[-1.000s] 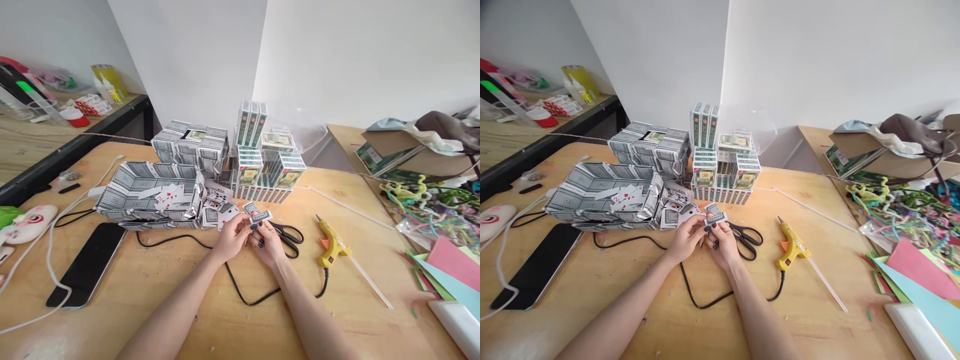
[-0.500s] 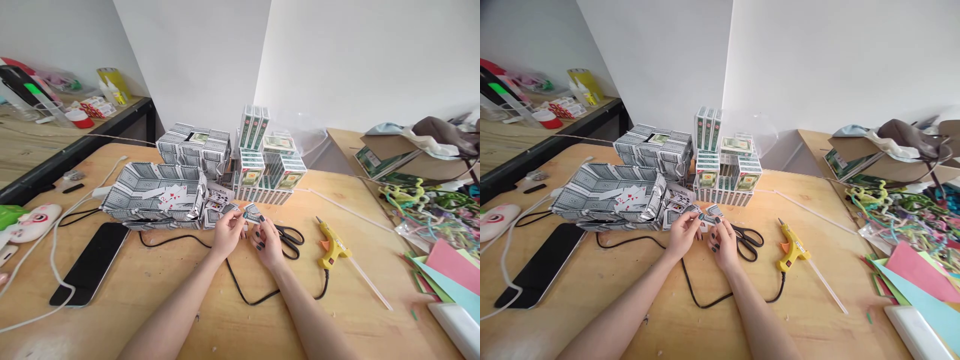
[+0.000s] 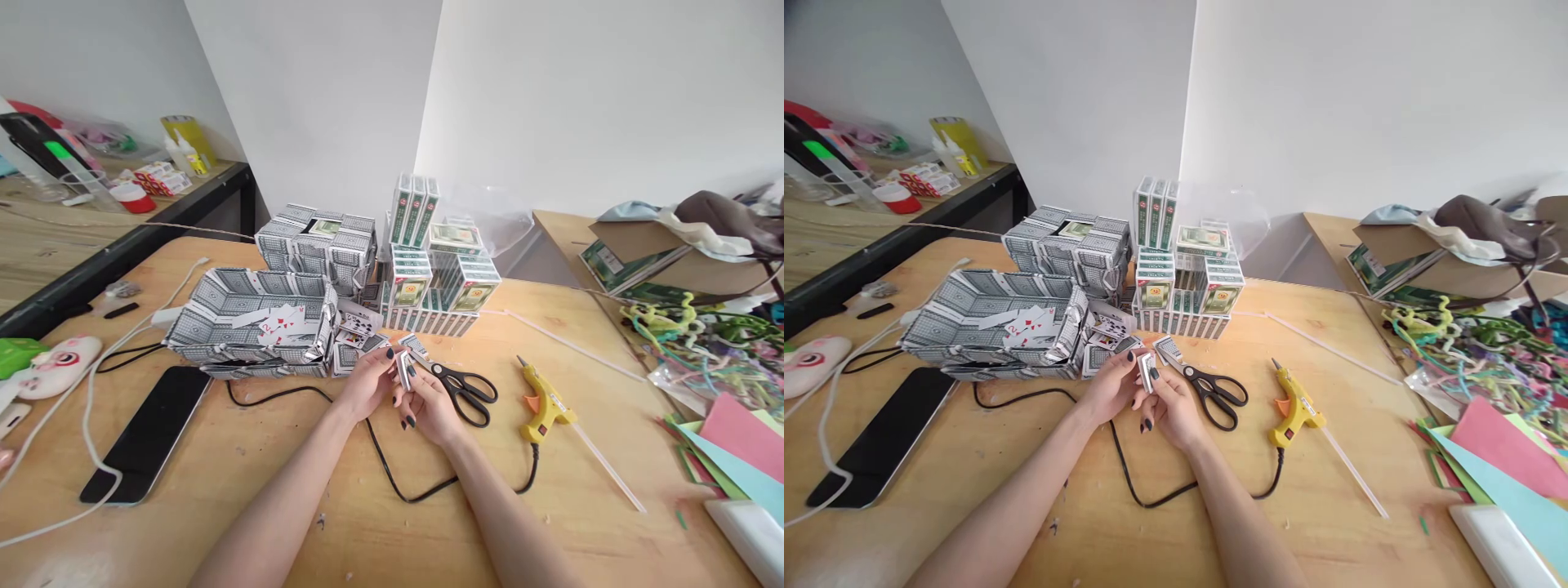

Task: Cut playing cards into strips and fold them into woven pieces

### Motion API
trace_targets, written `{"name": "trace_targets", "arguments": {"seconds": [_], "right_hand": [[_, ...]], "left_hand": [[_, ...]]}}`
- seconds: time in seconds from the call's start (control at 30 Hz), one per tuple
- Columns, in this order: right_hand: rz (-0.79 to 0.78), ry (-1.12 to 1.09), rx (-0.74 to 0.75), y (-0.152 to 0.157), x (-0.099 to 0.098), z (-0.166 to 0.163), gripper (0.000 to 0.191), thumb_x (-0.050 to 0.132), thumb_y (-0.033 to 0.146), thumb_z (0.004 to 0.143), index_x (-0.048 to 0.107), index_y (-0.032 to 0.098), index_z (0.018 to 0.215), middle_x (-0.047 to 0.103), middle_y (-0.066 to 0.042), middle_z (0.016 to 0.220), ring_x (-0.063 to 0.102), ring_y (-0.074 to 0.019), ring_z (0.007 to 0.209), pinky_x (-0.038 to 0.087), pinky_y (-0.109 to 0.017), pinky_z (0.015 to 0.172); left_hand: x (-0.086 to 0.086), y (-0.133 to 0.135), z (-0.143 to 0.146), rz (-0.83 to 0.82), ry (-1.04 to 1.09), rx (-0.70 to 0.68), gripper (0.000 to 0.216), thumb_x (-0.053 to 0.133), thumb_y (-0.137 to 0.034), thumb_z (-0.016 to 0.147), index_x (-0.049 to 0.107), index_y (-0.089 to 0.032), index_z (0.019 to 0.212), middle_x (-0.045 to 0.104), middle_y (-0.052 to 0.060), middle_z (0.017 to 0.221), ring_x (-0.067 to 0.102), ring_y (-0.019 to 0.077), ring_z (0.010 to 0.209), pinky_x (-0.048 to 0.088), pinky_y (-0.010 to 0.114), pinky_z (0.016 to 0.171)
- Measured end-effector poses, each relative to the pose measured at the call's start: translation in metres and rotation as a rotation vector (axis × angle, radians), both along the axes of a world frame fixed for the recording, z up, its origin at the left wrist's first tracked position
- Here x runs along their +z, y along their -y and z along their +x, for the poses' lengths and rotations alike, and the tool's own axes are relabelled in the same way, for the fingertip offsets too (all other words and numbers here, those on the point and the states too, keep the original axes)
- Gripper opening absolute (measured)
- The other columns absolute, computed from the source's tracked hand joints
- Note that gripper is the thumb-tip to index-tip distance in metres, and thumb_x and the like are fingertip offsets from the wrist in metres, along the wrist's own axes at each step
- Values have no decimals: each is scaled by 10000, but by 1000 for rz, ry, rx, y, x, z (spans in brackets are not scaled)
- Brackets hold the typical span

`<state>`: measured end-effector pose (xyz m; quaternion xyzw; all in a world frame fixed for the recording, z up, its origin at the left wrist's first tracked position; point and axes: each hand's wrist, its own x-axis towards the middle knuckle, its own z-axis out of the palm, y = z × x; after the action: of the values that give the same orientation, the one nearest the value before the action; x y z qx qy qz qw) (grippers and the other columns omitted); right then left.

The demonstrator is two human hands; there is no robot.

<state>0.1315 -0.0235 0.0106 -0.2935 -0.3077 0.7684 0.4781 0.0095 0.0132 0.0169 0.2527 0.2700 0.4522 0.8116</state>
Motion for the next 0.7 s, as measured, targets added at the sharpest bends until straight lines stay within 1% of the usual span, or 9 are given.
{"name": "trace_targets", "arguments": {"seconds": [0.1,0.2,0.3,0.37,0.47,0.6,0.7], "right_hand": [[-12,-26,12,1,-1,1,246,557,393,786,568,149,816,638,-3,579,439,-56,287,425,-191,319],[6,-19,28,1,-1,2,246,558,392,787,567,147,812,644,-5,552,462,-65,285,428,-187,327],[37,27,38,2,-1,2,265,565,397,780,584,138,834,632,-2,494,483,-78,282,412,-176,317],[60,71,40,2,0,3,282,570,398,775,599,127,849,629,-6,475,489,-83,279,387,-165,300],[98,120,54,3,-1,4,288,569,382,778,621,110,855,637,-20,477,494,-89,276,366,-164,286],[142,131,98,3,-2,5,284,571,374,777,644,106,839,655,-37,507,519,-106,295,387,-185,298],[155,127,133,4,-3,5,289,585,389,762,657,113,812,658,-41,515,532,-114,312,406,-199,317]], "left_hand": [[1,0,-2,16,71,-74,308,718,-261,611,648,-140,886,550,17,673,471,74,533,426,184,427],[3,0,-3,22,63,-101,295,736,-211,581,667,-144,860,594,40,758,497,85,580,448,203,496],[4,0,-5,27,42,-105,265,753,-217,562,684,-134,803,598,33,725,509,85,609,452,217,601],[4,-2,-7,47,31,-134,263,762,-228,552,689,-131,785,601,29,700,515,87,617,442,226,649],[3,-5,-12,95,4,-209,259,770,-233,537,693,-127,760,621,45,705,535,111,647,424,234,652],[0,-8,-17,139,-27,-289,239,770,-246,528,696,-112,711,639,69,698,555,137,669,402,231,616],[-2,-8,-18,164,-20,-327,239,770,-259,520,697,-107,689,648,82,688,579,179,728,414,264,656]]}}
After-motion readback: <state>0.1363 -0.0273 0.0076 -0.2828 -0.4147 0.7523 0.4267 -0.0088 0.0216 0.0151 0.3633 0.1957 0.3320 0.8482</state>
